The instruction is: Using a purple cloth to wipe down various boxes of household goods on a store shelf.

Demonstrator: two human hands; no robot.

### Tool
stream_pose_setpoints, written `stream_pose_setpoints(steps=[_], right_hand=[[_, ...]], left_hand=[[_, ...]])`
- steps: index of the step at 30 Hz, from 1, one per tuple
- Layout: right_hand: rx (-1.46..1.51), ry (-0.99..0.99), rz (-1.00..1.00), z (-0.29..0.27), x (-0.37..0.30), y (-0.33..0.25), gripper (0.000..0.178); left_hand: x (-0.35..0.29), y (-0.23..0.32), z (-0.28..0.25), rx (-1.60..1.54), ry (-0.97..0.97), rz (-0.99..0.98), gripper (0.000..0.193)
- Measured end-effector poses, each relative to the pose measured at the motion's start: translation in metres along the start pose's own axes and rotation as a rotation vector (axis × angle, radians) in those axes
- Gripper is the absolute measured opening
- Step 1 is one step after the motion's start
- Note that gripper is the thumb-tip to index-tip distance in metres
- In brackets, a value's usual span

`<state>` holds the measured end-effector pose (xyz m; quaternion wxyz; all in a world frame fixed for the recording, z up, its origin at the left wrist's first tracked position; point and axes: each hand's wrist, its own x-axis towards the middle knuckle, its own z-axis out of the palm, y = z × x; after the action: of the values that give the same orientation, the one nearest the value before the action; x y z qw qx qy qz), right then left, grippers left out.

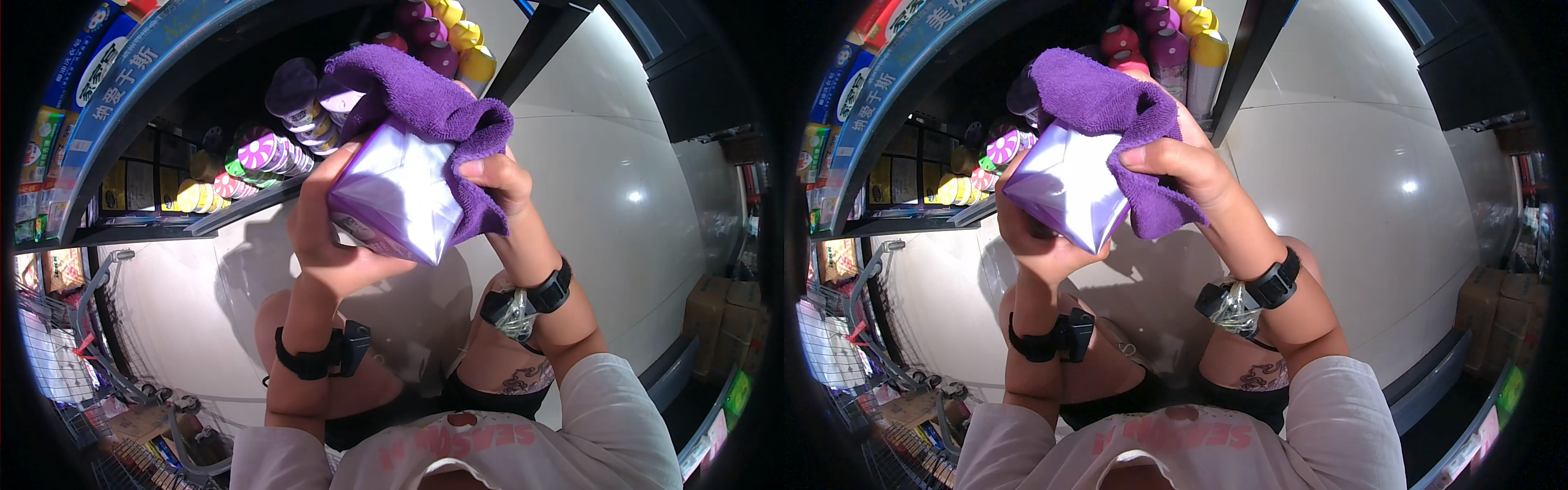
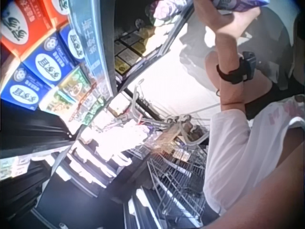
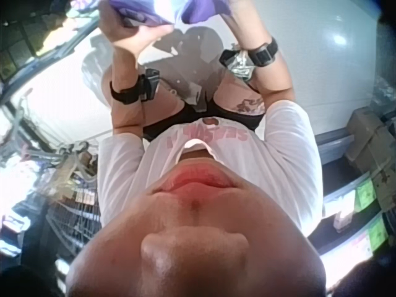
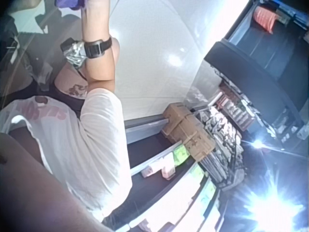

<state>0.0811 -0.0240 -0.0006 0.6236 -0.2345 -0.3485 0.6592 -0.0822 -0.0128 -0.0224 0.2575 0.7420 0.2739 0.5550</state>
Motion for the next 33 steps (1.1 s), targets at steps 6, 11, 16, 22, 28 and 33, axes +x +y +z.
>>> stream_pose_setpoints(steps=[6, 11, 16, 22, 28, 33], right_hand=[[-0.055, 0.052, 0.003, 0.01, 0.003, -0.005, 0.071], [0.007, -0.042, -0.059, 0.003, 0.006, -0.003, 0.06], [-0.028, 0.005, -0.089, 0.003, 0.005, -0.002, 0.055], [-0.147, -0.006, 0.039, -0.001, 0.007, -0.005, 0.037], [-0.209, 0.031, 0.015, 0.0, 0.004, -0.007, 0.024], [-0.254, 0.044, -0.027, 0.005, 0.005, -0.009, 0.021]], left_hand=[[-0.001, -0.001, -0.002, 0.023, -0.008, 0.014, 0.086], [0.0, 0.0, -0.001, 0.067, -0.013, 0.027, 0.084], [0.004, 0.006, 0.001, 0.094, -0.02, 0.056, 0.079], [0.009, 0.004, -0.001, 0.125, 0.02, 0.102, 0.071], [0.008, -0.002, -0.002, 0.216, 0.034, 0.183, 0.071], [0.01, -0.002, -0.006, 0.243, -0.01, 0.202, 0.072]])
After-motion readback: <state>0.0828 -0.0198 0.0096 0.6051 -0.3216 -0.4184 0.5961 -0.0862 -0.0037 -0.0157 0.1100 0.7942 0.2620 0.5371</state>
